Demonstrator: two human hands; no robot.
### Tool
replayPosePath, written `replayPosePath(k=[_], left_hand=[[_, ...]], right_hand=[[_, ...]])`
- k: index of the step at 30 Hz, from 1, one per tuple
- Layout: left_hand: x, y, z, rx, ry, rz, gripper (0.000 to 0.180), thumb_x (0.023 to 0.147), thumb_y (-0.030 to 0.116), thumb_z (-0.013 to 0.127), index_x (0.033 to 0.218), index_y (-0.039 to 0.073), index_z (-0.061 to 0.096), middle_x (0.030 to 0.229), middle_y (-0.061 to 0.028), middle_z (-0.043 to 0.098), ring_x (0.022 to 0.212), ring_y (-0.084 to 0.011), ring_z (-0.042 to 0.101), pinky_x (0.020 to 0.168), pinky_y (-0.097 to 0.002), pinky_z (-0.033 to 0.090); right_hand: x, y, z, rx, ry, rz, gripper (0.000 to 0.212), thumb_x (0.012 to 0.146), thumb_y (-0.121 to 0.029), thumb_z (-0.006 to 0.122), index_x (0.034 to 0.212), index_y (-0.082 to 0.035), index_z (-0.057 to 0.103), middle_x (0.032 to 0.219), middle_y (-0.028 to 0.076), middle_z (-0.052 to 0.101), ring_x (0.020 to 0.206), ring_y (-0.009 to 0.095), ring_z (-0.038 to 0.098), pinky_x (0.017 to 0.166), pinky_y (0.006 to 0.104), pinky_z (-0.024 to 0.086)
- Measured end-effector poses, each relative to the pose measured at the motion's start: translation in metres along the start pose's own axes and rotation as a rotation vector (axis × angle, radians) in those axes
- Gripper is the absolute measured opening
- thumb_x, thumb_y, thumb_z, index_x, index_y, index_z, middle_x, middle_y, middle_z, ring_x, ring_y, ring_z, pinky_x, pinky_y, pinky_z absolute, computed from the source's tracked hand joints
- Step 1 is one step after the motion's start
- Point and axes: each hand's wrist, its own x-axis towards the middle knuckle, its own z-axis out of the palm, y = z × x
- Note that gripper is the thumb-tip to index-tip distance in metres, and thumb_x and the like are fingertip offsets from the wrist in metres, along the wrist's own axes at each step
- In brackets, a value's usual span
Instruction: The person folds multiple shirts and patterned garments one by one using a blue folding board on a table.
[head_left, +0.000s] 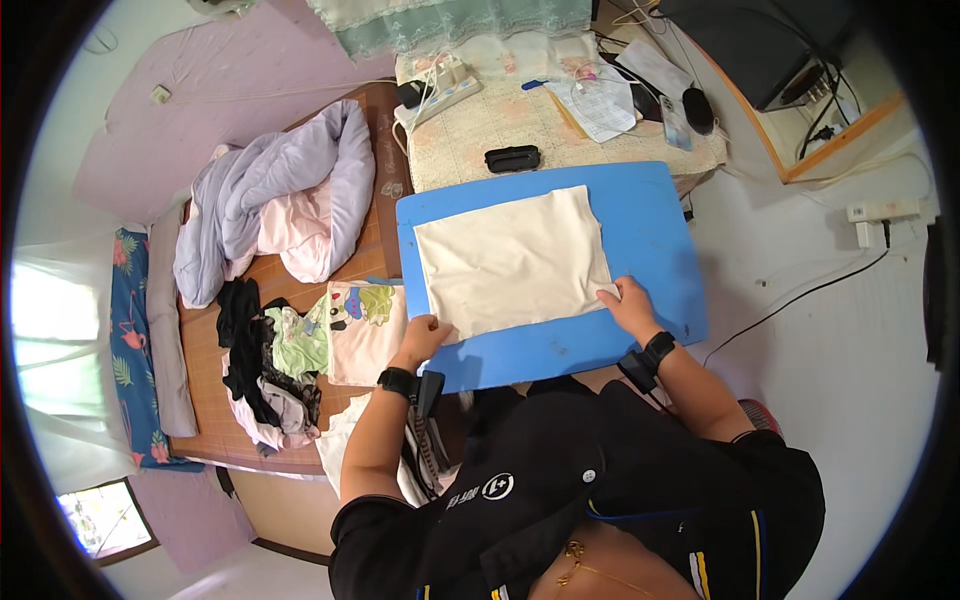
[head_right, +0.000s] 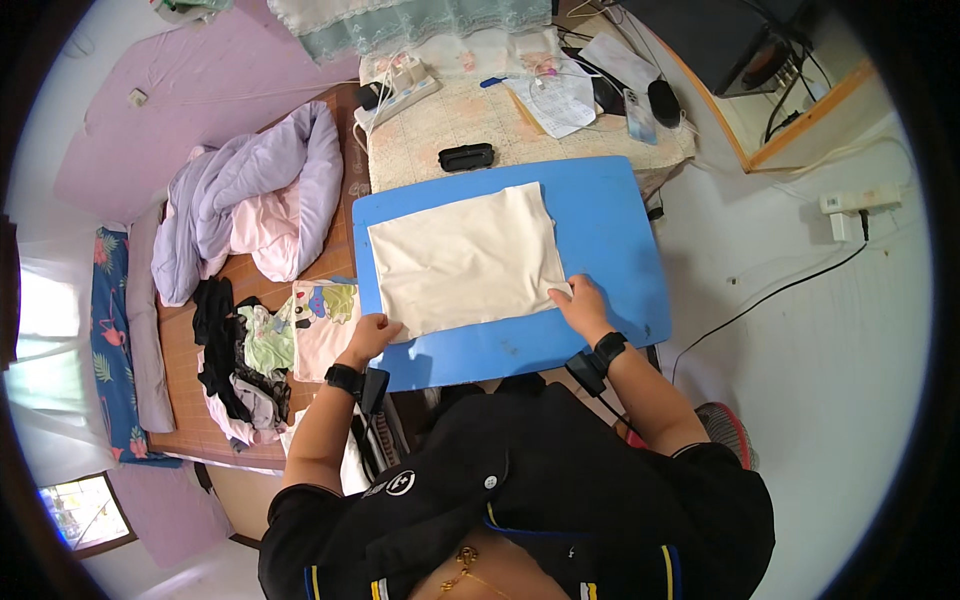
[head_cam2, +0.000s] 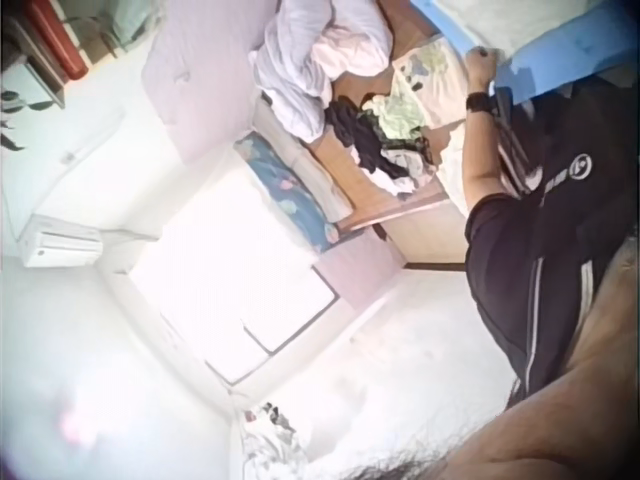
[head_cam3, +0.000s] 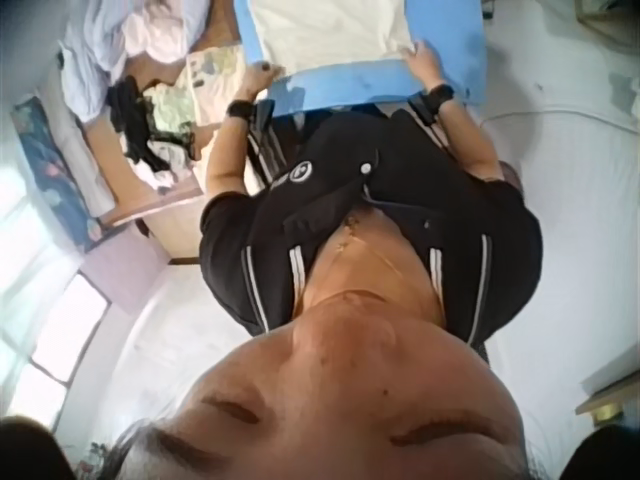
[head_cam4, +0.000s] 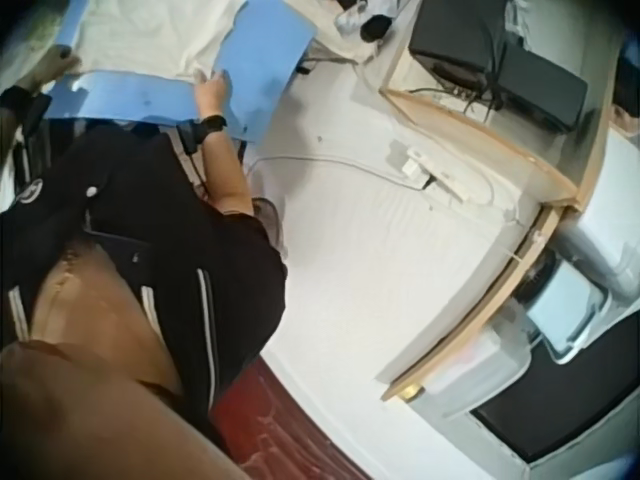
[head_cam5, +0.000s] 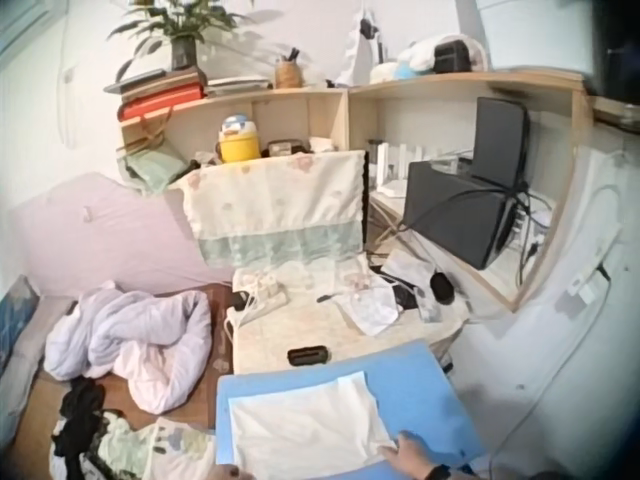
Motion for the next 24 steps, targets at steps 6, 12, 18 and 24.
replayPosePath(k=[6,12,18,24], left_hand=[[0.026,-0.012,0.003,0.011,0.5,0.14,0.028,0.076,0.024,0.058,0.074,-0.003,0.057,0.062,-0.0151,0.052,0.065,-0.0277,0.054,0.062,-0.0362,0.044],[0.023,0.0,0.016,0.167,0.417,-0.012,0.032,0.077,0.03,0.054,0.081,-0.002,0.057,0.079,-0.021,0.058,0.075,-0.0355,0.054,0.071,-0.0394,0.043],[0.021,-0.023,0.016,-0.082,0.424,0.073,0.031,0.076,0.024,0.062,0.061,0.0,0.049,0.055,-0.0069,0.051,0.046,-0.0149,0.048,0.044,-0.0277,0.039],[0.008,0.027,-0.004,-0.5,0.442,0.027,0.028,0.073,0.02,0.067,0.066,0.004,0.044,0.054,-0.0023,0.047,0.043,-0.0093,0.044,0.038,-0.0222,0.036]], right_hand=[[0.008,-0.006,0.003,0.077,-0.068,0.094,0.039,0.069,-0.033,0.063,0.079,0.003,0.054,0.077,0.018,0.058,0.07,0.033,0.055,0.063,0.0399,0.043],[0.002,-0.01,0.009,0.089,-0.131,0.128,0.038,0.068,-0.033,0.063,0.071,0.004,0.056,0.077,0.021,0.057,0.069,0.035,0.055,0.063,0.0408,0.043],[0.002,-0.019,0.014,0.131,-0.019,0.053,0.037,0.069,-0.029,0.062,0.08,0.006,0.057,0.077,0.019,0.058,0.065,0.033,0.055,0.06,0.038,0.045],[0.017,-0.039,0.004,1.129,-0.189,0.425,0.017,0.072,-0.015,0.059,0.078,0.001,0.057,0.071,0.004,0.054,0.056,0.01,0.049,0.044,0.0233,0.039]])
